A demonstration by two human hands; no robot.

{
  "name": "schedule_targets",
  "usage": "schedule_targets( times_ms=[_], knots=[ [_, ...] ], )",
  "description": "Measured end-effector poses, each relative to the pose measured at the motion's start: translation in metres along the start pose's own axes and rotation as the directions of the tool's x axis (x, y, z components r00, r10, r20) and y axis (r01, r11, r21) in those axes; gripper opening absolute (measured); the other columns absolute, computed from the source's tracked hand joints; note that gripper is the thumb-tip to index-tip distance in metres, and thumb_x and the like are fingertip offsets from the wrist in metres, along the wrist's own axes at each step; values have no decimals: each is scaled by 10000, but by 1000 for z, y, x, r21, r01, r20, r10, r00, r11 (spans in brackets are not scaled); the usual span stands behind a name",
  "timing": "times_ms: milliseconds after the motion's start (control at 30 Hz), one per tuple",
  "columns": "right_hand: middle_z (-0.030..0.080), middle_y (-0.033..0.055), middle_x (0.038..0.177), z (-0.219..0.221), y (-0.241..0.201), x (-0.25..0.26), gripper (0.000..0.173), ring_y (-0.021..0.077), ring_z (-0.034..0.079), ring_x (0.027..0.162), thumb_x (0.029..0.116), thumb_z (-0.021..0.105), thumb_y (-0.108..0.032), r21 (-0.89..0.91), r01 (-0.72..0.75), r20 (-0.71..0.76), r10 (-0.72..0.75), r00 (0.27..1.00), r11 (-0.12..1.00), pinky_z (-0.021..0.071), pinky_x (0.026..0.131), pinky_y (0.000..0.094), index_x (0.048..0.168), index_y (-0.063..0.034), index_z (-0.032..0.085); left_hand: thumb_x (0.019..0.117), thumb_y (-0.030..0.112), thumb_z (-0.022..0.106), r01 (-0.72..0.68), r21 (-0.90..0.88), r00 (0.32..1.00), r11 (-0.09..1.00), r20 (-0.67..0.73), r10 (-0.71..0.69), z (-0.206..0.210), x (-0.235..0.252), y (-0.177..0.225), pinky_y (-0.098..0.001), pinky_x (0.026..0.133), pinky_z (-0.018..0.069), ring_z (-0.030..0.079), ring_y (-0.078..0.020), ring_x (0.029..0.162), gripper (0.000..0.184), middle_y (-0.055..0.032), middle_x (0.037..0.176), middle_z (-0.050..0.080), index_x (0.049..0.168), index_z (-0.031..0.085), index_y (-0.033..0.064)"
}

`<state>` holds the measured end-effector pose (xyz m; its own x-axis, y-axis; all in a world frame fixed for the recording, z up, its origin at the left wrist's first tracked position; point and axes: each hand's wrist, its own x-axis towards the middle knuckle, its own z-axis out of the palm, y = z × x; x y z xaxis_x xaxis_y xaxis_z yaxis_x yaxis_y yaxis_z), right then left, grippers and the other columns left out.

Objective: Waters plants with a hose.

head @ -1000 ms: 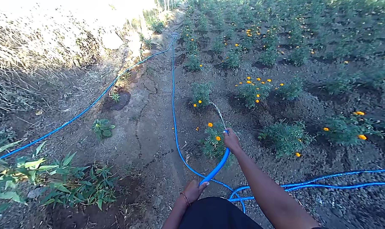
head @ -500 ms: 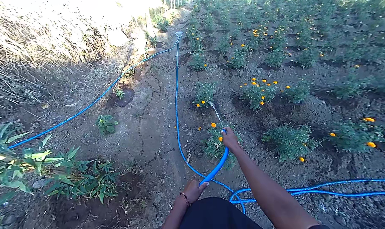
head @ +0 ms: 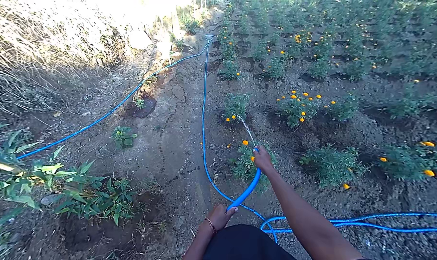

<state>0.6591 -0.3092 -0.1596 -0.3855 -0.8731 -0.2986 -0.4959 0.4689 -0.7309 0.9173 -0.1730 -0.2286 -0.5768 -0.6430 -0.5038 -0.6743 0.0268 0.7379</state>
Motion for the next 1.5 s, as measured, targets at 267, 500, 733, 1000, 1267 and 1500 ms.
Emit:
schedule_targets(
  times_ms=[267, 500, 733, 1000, 1267, 1500],
  knots=[
    [646, 249, 1194, 8, -9, -4, 372, 375, 660, 1034, 1121, 383, -215, -142, -41, 105, 56, 993, 989, 515, 892, 539, 1445, -60, 480, 1095, 509, 364, 18, -18, 1000, 1000, 19, -18, 2, -6, -3, -548, 797, 489, 609, -351, 798, 673, -221, 824, 605, 907, 624, -83],
    [652, 230, 1145, 19, -30, -4, 363, 358, 665, 962, 1127, 374, -227, -119, 41, 129, -25, 991, 992, 520, 857, 531, 1431, -63, 487, 1099, 495, 361, 19, -85, 999, 996, -30, -22, 1, -13, -8, -502, 733, 478, 559, -294, 714, 649, -159, 752, 551, 841, 600, -50],
    [656, 237, 1155, 20, -37, -3, 374, 371, 666, 986, 1129, 367, -237, -94, 46, 104, -36, 994, 994, 517, 872, 543, 1445, -74, 485, 1105, 469, 360, 13, -104, 999, 994, -43, -18, -2, -14, -8, -495, 711, 467, 541, -280, 689, 637, -144, 723, 533, 823, 598, -50],
    [659, 237, 1148, 21, -36, -2, 368, 370, 670, 972, 1125, 385, -226, -113, 46, 117, -32, 993, 993, 521, 866, 539, 1439, -65, 488, 1099, 480, 372, -3, -99, 998, 995, -57, -3, -1, -13, -10, -494, 696, 468, 541, -279, 676, 640, -137, 706, 532, 800, 591, -42],
    [655, 243, 1151, 8, -3, -4, 382, 367, 671, 961, 1121, 385, -230, -1, -16, 24, 16, 1000, 1000, 530, 856, 540, 1450, -55, 468, 1089, 515, 372, -1, -57, 1000, 998, -16, 1, 5, -4, -8, -515, 720, 485, 573, -296, 703, 660, -156, 735, 564, 837, 611, -46],
    [624, 255, 1208, -18, 114, -43, 420, 348, 665, 925, 1124, 347, -226, 157, -330, -104, 348, 932, 931, 540, 837, 522, 1490, -32, 413, 1091, 490, 391, -47, 117, 974, 992, 226, 19, 15, 6, 8, -567, 816, 503, 640, -365, 836, 656, -236, 855, 638, 913, 645, -88]
  ],
)
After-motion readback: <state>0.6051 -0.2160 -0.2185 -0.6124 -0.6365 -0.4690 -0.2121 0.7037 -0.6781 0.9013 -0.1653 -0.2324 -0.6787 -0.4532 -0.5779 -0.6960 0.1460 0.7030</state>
